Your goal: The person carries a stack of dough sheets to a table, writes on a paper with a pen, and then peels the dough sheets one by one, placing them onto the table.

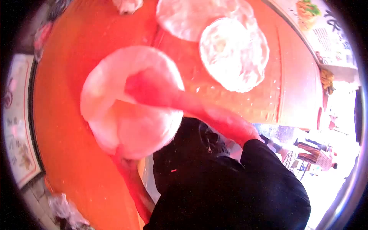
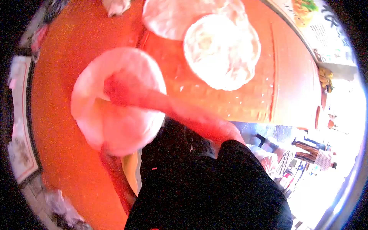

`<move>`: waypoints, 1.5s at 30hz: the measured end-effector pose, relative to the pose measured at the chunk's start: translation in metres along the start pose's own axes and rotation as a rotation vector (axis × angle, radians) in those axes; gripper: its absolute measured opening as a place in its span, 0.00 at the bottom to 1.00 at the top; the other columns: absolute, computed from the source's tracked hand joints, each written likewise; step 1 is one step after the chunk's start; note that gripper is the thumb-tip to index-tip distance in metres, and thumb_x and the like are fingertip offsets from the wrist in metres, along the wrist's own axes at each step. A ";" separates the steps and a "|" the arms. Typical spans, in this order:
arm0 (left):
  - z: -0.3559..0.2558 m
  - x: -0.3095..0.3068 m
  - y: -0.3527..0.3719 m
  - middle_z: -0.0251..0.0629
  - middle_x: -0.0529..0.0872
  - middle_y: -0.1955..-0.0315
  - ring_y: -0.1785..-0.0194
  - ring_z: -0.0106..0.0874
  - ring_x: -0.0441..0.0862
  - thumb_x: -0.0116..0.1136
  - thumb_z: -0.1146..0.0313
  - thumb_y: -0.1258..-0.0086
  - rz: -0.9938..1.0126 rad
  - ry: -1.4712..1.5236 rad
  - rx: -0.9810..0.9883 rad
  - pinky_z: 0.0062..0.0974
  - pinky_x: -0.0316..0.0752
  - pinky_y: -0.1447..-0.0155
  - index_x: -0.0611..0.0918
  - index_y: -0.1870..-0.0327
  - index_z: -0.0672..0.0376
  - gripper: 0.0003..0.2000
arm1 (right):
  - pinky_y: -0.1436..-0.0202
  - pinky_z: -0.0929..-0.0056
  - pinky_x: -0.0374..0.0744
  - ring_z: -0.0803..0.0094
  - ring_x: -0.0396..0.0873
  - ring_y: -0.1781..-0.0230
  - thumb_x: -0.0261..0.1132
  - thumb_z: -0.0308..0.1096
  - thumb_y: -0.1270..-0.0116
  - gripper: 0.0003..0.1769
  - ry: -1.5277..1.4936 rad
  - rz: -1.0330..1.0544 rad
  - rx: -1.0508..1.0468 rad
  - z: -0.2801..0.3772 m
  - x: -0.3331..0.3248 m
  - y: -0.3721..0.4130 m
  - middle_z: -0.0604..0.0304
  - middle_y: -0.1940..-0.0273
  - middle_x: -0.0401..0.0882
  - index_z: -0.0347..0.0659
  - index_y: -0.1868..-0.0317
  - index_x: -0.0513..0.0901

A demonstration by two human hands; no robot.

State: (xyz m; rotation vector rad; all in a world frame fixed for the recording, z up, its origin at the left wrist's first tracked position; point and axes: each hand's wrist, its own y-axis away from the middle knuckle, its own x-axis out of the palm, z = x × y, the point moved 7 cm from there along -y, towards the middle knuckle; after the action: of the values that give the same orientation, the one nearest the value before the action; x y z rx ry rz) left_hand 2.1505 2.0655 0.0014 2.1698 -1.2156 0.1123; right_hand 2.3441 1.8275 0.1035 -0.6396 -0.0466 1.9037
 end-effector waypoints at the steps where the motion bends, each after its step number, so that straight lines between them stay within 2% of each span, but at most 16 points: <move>1: 0.003 -0.006 0.002 0.38 0.75 0.39 0.40 0.35 0.77 0.59 0.72 0.35 -0.006 0.008 -0.011 0.35 0.77 0.40 0.66 0.30 0.62 0.30 | 0.63 0.51 0.80 0.55 0.82 0.73 0.64 0.37 0.39 0.11 -0.131 -0.180 -0.142 -0.015 -0.025 -0.010 0.48 0.66 0.84 0.37 0.62 0.84; 3: 0.008 -0.016 0.003 0.39 0.74 0.38 0.39 0.35 0.76 0.58 0.71 0.35 -0.013 0.015 -0.031 0.36 0.77 0.39 0.66 0.29 0.61 0.31 | 0.62 0.71 0.82 0.70 0.83 0.65 0.66 0.26 0.36 0.09 -0.438 -0.191 0.381 0.010 -0.143 -0.013 0.60 0.65 0.83 0.35 0.56 0.83; 5: 0.016 -0.027 0.004 0.39 0.73 0.36 0.37 0.36 0.75 0.57 0.70 0.35 -0.023 0.020 -0.051 0.36 0.77 0.39 0.65 0.28 0.61 0.32 | 0.68 0.75 0.80 0.75 0.81 0.67 0.65 0.29 0.33 0.06 -0.039 -0.477 0.387 -0.040 -0.249 0.003 0.63 0.64 0.82 0.39 0.57 0.83; 6: 0.020 -0.031 0.004 0.39 0.73 0.35 0.37 0.36 0.75 0.56 0.69 0.34 -0.025 0.023 -0.061 0.36 0.77 0.39 0.64 0.27 0.61 0.32 | 0.69 0.74 0.78 0.76 0.79 0.69 0.64 0.30 0.34 0.04 -0.096 -0.578 0.334 -0.057 -0.292 0.023 0.64 0.67 0.81 0.40 0.62 0.83; 8: 0.030 -0.033 0.003 0.39 0.72 0.33 0.35 0.36 0.75 0.55 0.68 0.34 -0.018 0.034 -0.087 0.37 0.77 0.38 0.63 0.26 0.60 0.32 | 0.71 0.72 0.76 0.76 0.75 0.72 0.63 0.32 0.35 0.08 -0.197 -0.766 0.205 -0.091 -0.378 0.064 0.67 0.73 0.78 0.42 0.72 0.82; 10: 0.033 -0.022 0.006 0.39 0.73 0.34 0.35 0.36 0.75 0.56 0.67 0.33 0.020 0.093 -0.116 0.36 0.76 0.38 0.66 0.29 0.63 0.30 | 0.68 0.65 0.79 0.68 0.79 0.72 0.66 0.37 0.39 0.06 0.482 -0.532 0.366 -0.105 -0.455 0.094 0.60 0.72 0.83 0.45 0.67 0.85; 14: 0.040 -0.026 0.010 0.40 0.74 0.35 0.35 0.36 0.75 0.56 0.66 0.32 0.033 0.096 -0.149 0.36 0.76 0.37 0.68 0.31 0.65 0.28 | 0.73 0.64 0.76 0.70 0.78 0.75 0.70 0.41 0.41 0.08 0.647 -0.756 0.583 -0.099 -0.525 0.155 0.62 0.74 0.83 0.47 0.69 0.85; 17: 0.045 -0.035 0.006 0.40 0.74 0.35 0.35 0.36 0.75 0.56 0.66 0.32 0.035 0.062 -0.146 0.37 0.75 0.37 0.69 0.31 0.65 0.28 | 0.75 0.65 0.75 0.71 0.78 0.75 0.70 0.41 0.41 0.09 0.500 -0.927 0.749 -0.123 -0.559 0.226 0.63 0.74 0.82 0.47 0.70 0.84; 21: 0.048 -0.045 0.000 0.41 0.75 0.35 0.35 0.37 0.75 0.56 0.66 0.32 0.043 0.024 -0.119 0.38 0.75 0.36 0.70 0.32 0.65 0.27 | 0.76 0.67 0.74 0.72 0.77 0.76 0.70 0.42 0.39 0.10 0.264 -1.105 0.855 -0.156 -0.584 0.291 0.64 0.75 0.81 0.47 0.71 0.83; 29: 0.051 -0.061 -0.006 0.42 0.76 0.35 0.36 0.38 0.75 0.57 0.65 0.32 0.049 -0.040 -0.063 0.40 0.74 0.35 0.72 0.33 0.66 0.26 | 0.80 0.70 0.71 0.74 0.75 0.78 0.70 0.43 0.37 0.12 -0.096 -1.252 0.936 -0.238 -0.628 0.307 0.65 0.75 0.79 0.47 0.72 0.81; 34: 0.052 -0.078 -0.013 0.42 0.76 0.36 0.36 0.39 0.75 0.57 0.65 0.32 0.111 -0.168 0.010 0.42 0.73 0.34 0.74 0.34 0.66 0.26 | 0.82 0.72 0.69 0.75 0.73 0.80 0.70 0.44 0.36 0.14 -0.207 -1.272 1.014 -0.301 -0.636 0.307 0.66 0.76 0.77 0.47 0.74 0.79; 37: 0.048 -0.089 -0.016 0.43 0.77 0.36 0.36 0.40 0.75 0.57 0.65 0.32 0.201 -0.317 0.104 0.43 0.73 0.34 0.74 0.34 0.67 0.25 | 0.83 0.73 0.68 0.76 0.73 0.81 0.70 0.44 0.35 0.15 -0.175 -1.270 1.110 -0.336 -0.622 0.311 0.67 0.76 0.76 0.47 0.74 0.79; 39: 0.043 -0.100 -0.016 0.43 0.77 0.36 0.36 0.40 0.75 0.57 0.65 0.32 0.263 -0.407 0.162 0.43 0.72 0.33 0.75 0.35 0.67 0.25 | 0.84 0.73 0.67 0.76 0.72 0.82 0.71 0.45 0.35 0.17 -0.079 -1.249 1.186 -0.334 -0.610 0.317 0.66 0.78 0.75 0.46 0.76 0.78; 42: 0.046 -0.110 -0.014 0.44 0.77 0.35 0.35 0.41 0.74 0.57 0.65 0.32 0.364 -0.518 0.222 0.45 0.71 0.31 0.74 0.34 0.66 0.26 | 0.85 0.72 0.68 0.75 0.69 0.85 0.72 0.43 0.37 0.17 0.076 -1.202 1.078 -0.326 -0.626 0.325 0.64 0.81 0.72 0.44 0.77 0.79; 43: 0.048 -0.117 -0.013 0.44 0.76 0.35 0.35 0.41 0.74 0.57 0.65 0.32 0.313 -0.379 0.129 0.44 0.70 0.31 0.74 0.34 0.66 0.26 | 0.85 0.72 0.67 0.75 0.67 0.87 0.72 0.43 0.37 0.17 0.082 -1.114 1.140 -0.331 -0.628 0.331 0.64 0.83 0.71 0.44 0.78 0.78; 45: 0.048 -0.073 -0.004 0.44 0.76 0.34 0.35 0.40 0.74 0.56 0.66 0.31 0.205 -0.102 -0.055 0.44 0.70 0.31 0.73 0.33 0.65 0.26 | 0.87 0.71 0.66 0.76 0.64 0.90 0.73 0.44 0.39 0.19 0.094 -0.934 1.260 -0.354 -0.631 0.361 0.65 0.85 0.68 0.45 0.80 0.77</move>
State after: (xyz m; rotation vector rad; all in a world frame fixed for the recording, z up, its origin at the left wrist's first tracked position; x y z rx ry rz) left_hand 2.1013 2.0936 -0.0650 2.0208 -1.4808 0.0543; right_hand 2.3739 1.0352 -0.0562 0.1857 0.7310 0.7100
